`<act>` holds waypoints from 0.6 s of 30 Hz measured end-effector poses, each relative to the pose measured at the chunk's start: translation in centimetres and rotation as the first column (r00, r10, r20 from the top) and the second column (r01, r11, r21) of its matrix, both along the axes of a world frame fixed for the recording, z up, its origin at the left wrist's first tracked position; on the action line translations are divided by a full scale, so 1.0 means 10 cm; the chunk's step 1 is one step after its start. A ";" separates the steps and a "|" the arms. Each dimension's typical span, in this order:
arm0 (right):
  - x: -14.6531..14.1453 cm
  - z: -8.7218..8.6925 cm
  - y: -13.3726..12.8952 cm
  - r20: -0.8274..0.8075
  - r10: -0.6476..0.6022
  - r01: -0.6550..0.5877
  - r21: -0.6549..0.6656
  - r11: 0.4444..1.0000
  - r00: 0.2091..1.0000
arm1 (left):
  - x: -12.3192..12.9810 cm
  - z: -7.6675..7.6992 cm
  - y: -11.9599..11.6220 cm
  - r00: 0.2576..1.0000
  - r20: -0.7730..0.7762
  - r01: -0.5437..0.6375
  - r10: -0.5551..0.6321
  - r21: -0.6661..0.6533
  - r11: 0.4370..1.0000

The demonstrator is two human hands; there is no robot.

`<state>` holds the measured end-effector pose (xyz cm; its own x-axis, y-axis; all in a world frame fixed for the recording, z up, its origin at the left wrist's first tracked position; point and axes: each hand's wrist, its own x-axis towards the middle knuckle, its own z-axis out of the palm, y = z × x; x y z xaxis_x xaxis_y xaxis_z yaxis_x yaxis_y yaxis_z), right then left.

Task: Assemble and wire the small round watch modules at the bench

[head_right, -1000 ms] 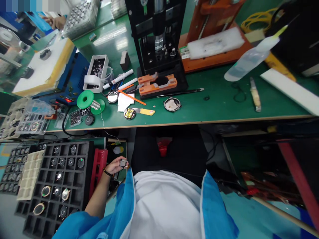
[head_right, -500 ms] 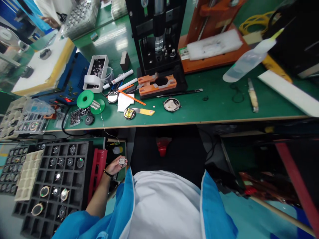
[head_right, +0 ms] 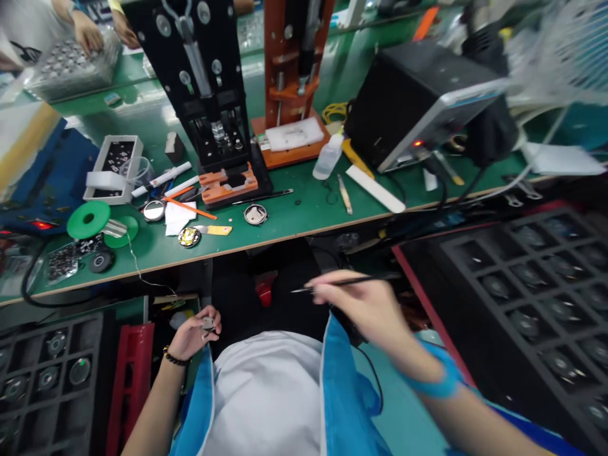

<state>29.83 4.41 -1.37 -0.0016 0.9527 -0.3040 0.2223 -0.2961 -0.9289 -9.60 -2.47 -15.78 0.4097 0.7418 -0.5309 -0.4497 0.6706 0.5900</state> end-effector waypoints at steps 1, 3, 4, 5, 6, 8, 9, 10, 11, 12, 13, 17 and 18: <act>-0.15 -0.06 0.03 -0.106 0.031 -0.037 -0.054 0.998 0.994 | 0.11 0.09 0.05 1.000 -0.014 0.020 -0.019 0.025 0.999; -0.51 -0.21 0.11 -0.308 0.072 -0.122 -0.147 0.982 0.949 | 0.33 0.26 0.11 0.997 -0.073 0.030 -0.024 0.089 0.996; -0.70 -0.29 0.14 -0.360 0.078 -0.148 -0.169 0.974 0.930 | 0.44 0.34 0.13 0.994 -0.112 0.016 -0.002 0.127 0.992; -0.87 -0.36 0.16 -0.391 0.094 -0.177 -0.182 0.967 0.916 | 0.53 0.42 0.15 0.988 -0.152 -0.001 0.027 0.166 0.986; -1.02 -0.42 0.17 -0.405 0.112 -0.202 -0.187 0.962 0.908 | 0.60 0.48 0.17 0.980 -0.189 -0.017 0.055 0.199 0.980; -1.22 -0.52 0.18 -0.428 0.143 -0.247 -0.199 0.948 0.893 | 0.72 0.56 0.22 0.957 -0.263 -0.052 0.122 0.257 0.965; -1.27 -0.57 0.18 -0.433 0.155 -0.264 -0.203 0.943 0.888 | 0.75 0.59 0.25 0.939 -0.308 -0.064 0.153 0.281 0.958; -1.29 -0.62 0.18 -0.434 0.166 -0.277 -0.207 0.939 0.886 | 0.77 0.60 0.27 0.917 -0.350 -0.081 0.189 0.300 0.951; -1.29 -0.66 0.19 -0.429 0.173 -0.284 -0.207 0.936 0.886 | 0.78 0.62 0.28 0.892 -0.391 -0.103 0.228 0.314 0.944; -1.27 -0.72 0.21 -0.420 0.178 -0.284 -0.205 0.937 0.890 | 0.77 0.63 0.29 0.863 -0.427 -0.133 0.271 0.325 0.936; -1.24 -0.77 0.22 -0.406 0.179 -0.278 -0.198 0.940 0.896 | 0.75 0.64 0.29 0.832 -0.456 -0.169 0.315 0.333 0.928; -1.14 -0.99 0.26 -0.347 0.205 -0.261 -0.122 0.958 0.915 | 0.61 0.75 0.17 0.752 -0.516 -0.266 0.411 0.334 0.904; -1.16 -1.03 0.24 -0.350 0.241 -0.293 -0.103 0.951 0.905 | 0.59 0.79 0.13 0.755 -0.518 -0.262 0.402 0.324 0.909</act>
<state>18.19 6.81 -11.64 -0.3741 0.8456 -0.3808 0.0020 -0.4098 -0.9122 -3.75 -1.15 -7.84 -0.2040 0.8971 -0.3918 -0.1602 0.3642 0.9174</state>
